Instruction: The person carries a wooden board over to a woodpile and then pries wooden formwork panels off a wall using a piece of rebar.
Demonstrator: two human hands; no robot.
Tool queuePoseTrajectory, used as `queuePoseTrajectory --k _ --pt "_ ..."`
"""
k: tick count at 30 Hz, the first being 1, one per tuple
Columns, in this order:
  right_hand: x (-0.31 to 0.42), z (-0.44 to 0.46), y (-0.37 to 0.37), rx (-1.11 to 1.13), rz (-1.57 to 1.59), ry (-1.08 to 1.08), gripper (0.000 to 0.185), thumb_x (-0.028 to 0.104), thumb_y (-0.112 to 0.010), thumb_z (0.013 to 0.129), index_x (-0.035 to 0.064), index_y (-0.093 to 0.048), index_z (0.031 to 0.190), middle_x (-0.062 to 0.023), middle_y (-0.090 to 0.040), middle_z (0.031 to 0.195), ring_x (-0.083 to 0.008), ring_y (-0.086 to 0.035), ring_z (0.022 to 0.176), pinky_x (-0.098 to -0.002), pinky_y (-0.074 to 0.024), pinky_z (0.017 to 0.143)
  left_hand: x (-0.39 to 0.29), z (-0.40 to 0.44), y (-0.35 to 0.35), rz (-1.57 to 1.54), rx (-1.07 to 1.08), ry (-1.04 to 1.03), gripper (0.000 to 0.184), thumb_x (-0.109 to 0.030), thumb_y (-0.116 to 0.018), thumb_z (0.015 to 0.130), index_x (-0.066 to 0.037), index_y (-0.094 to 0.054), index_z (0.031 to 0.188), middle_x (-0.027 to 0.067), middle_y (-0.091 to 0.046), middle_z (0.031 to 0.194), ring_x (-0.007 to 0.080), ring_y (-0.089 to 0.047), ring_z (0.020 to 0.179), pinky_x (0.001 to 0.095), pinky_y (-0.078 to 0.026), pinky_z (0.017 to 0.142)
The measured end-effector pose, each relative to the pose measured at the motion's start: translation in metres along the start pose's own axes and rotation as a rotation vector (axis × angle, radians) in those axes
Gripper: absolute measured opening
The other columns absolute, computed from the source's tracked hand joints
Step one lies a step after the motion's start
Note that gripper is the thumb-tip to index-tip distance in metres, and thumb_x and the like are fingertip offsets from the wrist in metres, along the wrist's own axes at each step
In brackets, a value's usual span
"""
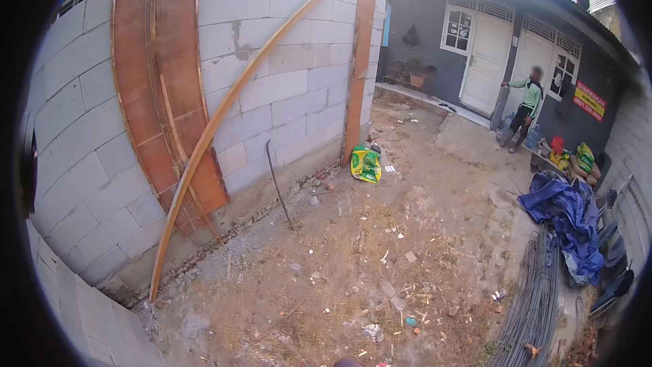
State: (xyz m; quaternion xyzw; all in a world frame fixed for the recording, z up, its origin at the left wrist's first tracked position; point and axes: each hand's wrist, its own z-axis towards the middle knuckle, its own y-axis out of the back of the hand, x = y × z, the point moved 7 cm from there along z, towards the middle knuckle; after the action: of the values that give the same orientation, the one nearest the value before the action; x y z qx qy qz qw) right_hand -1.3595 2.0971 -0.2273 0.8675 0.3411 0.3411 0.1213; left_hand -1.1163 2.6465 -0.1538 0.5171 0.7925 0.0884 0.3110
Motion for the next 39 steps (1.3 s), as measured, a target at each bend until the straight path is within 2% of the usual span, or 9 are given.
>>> queuePoseTrajectory --k 12,17,19,23,24,27,30,34,39 --pt "0.095 0.153 0.173 -0.167 0.158 -0.067 0.036 0.04 -0.06 0.093 0.0164 -0.076 0.114 -0.0138 -0.073 0.121 -0.0338 -0.068 0.114 -0.046 -0.0537 0.094 -0.153 0.216 0.162 -0.082 -0.082 -0.197 0.061 -0.047 -0.044 0.107 -0.005 -0.05 0.151 0.0194 -0.044 0.16 0.027 -0.036 0.151 0.0434 -0.025 0.126" --pt "0.095 0.309 0.248 -0.09 -0.302 0.188 0.031 0.037 -0.06 0.091 0.0145 -0.077 0.104 -0.0113 -0.074 0.114 -0.0298 -0.071 0.105 -0.0428 -0.0567 0.085 -0.167 0.264 0.181 -0.107 -0.007 -0.081 0.05 -0.041 -0.06 0.095 0.0 -0.063 0.124 0.0185 -0.062 0.131 0.0286 -0.057 0.126 0.0422 -0.043 0.106" --pt "0.17 0.307 0.345 0.018 0.028 0.015 0.041 0.042 -0.062 0.09 0.0124 -0.076 0.115 -0.0146 -0.078 0.093 -0.0268 -0.075 0.081 -0.0404 -0.0568 0.077 -0.165 0.281 0.194 -0.101 -0.016 -0.044 0.046 -0.039 -0.067 0.091 0.001 -0.068 0.113 0.0181 -0.07 0.12 0.0293 -0.065 0.116 0.0418 -0.05 0.098" --pt "0.309 0.351 0.54 -0.282 0.306 0.154 0.048 0.027 -0.067 0.092 -0.0078 -0.067 0.124 -0.018 -0.077 0.099 -0.0222 -0.075 0.088 -0.0372 -0.0578 0.079 -0.175 0.338 0.27 -0.039 -0.277 0.074 0.048 -0.036 -0.075 0.082 0.009 -0.071 0.099 0.021 -0.076 0.109 0.029 -0.073 0.108 0.0395 -0.057 0.091" --pt "0.353 0.356 0.593 -0.318 0.313 0.225 0.049 0.026 -0.067 0.095 -0.0092 -0.064 0.129 -0.02 -0.077 0.104 -0.0249 -0.076 0.091 -0.0381 -0.058 0.081 -0.187 0.338 0.296 -0.348 -0.341 0.1 0.049 -0.035 -0.075 0.08 0.011 -0.07 0.098 0.0233 -0.075 0.107 0.0347 -0.073 0.101 0.0415 -0.057 0.088" --pt "0.491 0.366 0.742 -0.499 0.272 0.392 0.051 0.026 -0.069 0.097 -0.009 -0.06 0.133 -0.0227 -0.075 0.109 -0.026 -0.075 0.098 -0.0382 -0.0574 0.086 -0.23 0.363 0.389 -0.982 -0.604 -0.079 0.026 -0.024 -0.072 0.087 0.001 -0.071 0.094 0.0117 -0.069 0.085 0.0228 -0.066 0.079 0.0342 -0.053 0.069" --pt "0.629 0.353 0.86 -0.613 0.344 0.618 0.057 0.03 -0.072 0.097 -0.008 -0.056 0.137 -0.0212 -0.072 0.116 -0.0249 -0.073 0.102 -0.0356 -0.0568 0.087 -0.305 0.376 0.507 -1.412 -0.686 -0.195 0.05 -0.026 -0.076 0.09 0.003 -0.061 0.128 0.0108 -0.07 0.111 0.0226 -0.068 0.099 0.0354 -0.055 0.078" --pt "0.795 0.323 0.968 -0.677 0.404 0.894 0.059 0.034 -0.072 0.099 -0.0058 -0.054 0.139 -0.0175 -0.07 0.118 -0.0214 -0.07 0.102 -0.0349 -0.0574 0.09 -0.472 0.306 0.678 -0.529 -1.278 -0.381 0.063 -0.02 -0.077 0.088 0.002 -0.05 0.14 0.0207 -0.056 0.138 0.0375 -0.052 0.132 0.0467 -0.037 0.115" --pt "0.944 0.325 1.071 -0.713 0.602 1.113 0.078 0.043 -0.07 0.099 -0.0088 -0.039 0.15 -0.0242 -0.059 0.134 -0.0287 -0.064 0.12 -0.0403 -0.0573 0.097 -0.634 0.262 0.808 -0.335 -1.434 -0.73 0.071 -0.012 -0.079 0.084 -0.001 -0.045 0.145 0.0218 -0.045 0.149 0.0414 -0.042 0.14 0.0512 -0.033 0.118"
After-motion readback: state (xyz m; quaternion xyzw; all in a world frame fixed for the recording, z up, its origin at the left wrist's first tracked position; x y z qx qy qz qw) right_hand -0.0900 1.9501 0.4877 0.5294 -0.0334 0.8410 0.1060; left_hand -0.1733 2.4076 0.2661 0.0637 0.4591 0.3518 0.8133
